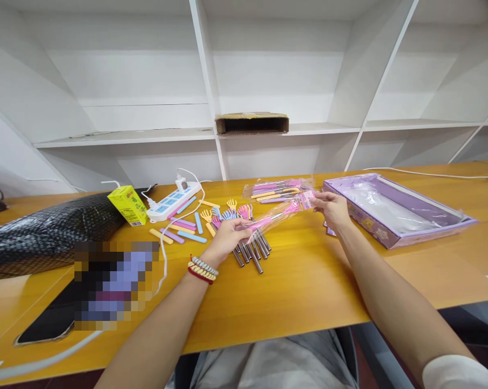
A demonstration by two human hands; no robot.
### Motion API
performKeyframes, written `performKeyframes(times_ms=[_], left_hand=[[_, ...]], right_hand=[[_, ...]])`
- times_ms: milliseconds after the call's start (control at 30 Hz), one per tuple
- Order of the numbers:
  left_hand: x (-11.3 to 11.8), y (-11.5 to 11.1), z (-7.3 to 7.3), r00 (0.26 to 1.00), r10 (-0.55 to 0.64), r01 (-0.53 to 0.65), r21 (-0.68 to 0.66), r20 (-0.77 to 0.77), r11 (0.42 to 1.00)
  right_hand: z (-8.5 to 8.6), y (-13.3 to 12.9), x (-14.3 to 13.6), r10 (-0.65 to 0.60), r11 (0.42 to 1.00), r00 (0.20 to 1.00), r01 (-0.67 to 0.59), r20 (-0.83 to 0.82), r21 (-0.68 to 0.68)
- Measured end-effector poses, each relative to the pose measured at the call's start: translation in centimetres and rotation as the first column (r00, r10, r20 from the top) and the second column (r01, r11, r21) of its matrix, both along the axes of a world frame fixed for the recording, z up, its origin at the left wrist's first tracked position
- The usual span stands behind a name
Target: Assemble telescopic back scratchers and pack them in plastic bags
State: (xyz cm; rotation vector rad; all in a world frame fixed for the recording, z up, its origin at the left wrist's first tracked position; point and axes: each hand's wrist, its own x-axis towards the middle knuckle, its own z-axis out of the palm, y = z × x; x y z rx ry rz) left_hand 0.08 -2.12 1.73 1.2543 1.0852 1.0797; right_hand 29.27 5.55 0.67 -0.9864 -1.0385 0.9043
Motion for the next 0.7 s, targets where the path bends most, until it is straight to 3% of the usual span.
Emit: performKeyframes(times_ms=[333,567,700], left_hand=[[0.16,-0.31,0.21,1.000,0.023,-0.023,-0.005,0.001,1.000],[0.13,-0.26,0.13,0.999,0.017,-0.017,0.013,-0.026,1.000],[0.17,-0.28,0.05,0.999,0.021,-0.021,0.004,-0.030,1.000]], right_hand=[[0.51,-0.36,-0.21,0.081,0.997,0.989,-0.078,-0.125,0.028],[0.38,-0.49,-0.44,0.038,0.999,0.999,-0.038,0.013,0.026],[0.28,-0.42,-0.36,0.027,0.999,1.000,-0.026,0.010,-0.022]])
